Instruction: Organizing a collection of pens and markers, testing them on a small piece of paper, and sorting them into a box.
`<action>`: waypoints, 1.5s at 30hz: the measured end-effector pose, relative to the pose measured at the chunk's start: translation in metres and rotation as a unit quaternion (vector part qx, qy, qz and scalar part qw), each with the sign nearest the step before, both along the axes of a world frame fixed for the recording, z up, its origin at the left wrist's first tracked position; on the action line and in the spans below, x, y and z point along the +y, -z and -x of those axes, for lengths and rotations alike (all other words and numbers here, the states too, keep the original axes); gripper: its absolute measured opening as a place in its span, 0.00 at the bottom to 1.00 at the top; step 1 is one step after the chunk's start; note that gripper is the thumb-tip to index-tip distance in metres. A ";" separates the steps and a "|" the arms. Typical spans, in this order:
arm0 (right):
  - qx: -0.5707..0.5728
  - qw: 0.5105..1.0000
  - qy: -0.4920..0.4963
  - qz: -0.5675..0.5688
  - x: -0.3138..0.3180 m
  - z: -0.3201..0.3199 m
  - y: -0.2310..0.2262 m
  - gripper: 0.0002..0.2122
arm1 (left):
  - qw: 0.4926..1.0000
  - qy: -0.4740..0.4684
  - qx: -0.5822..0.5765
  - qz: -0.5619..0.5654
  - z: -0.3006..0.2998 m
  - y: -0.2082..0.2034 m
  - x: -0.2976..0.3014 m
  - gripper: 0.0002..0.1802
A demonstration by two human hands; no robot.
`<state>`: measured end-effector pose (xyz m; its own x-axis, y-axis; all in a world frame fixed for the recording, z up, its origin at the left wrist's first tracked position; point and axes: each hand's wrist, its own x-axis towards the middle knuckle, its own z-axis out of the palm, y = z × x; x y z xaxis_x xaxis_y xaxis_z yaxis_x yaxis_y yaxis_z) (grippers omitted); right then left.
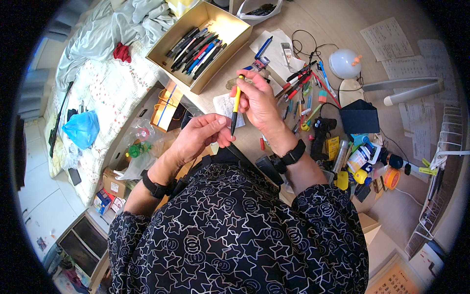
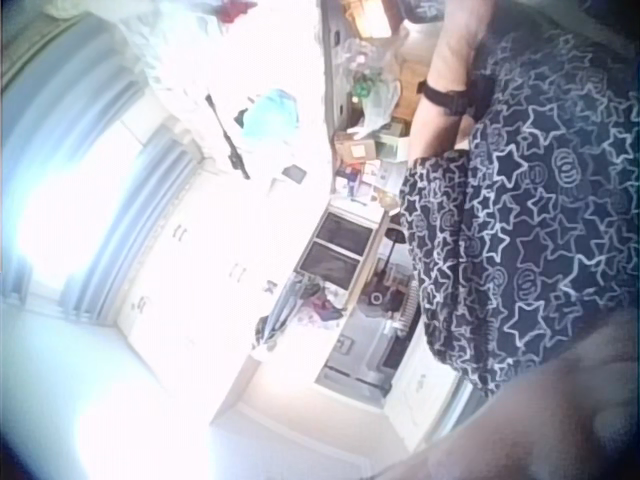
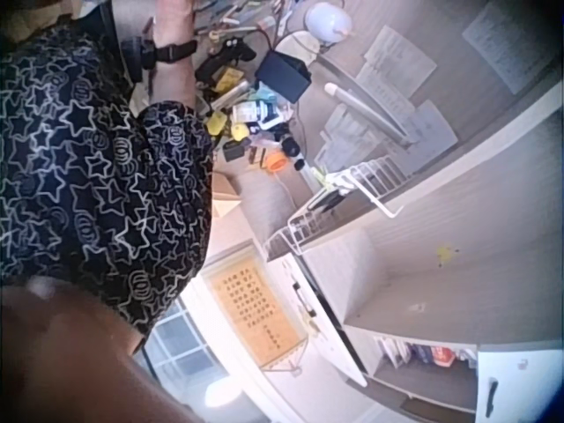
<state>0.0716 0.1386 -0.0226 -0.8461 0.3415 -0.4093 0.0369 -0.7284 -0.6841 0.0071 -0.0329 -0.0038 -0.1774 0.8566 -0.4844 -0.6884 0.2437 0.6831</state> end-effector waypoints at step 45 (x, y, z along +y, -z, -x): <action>0.036 0.762 -0.121 -0.636 -0.024 -0.043 0.085 0.08 | 0.815 0.017 0.525 0.244 -0.002 0.111 -0.002 0.17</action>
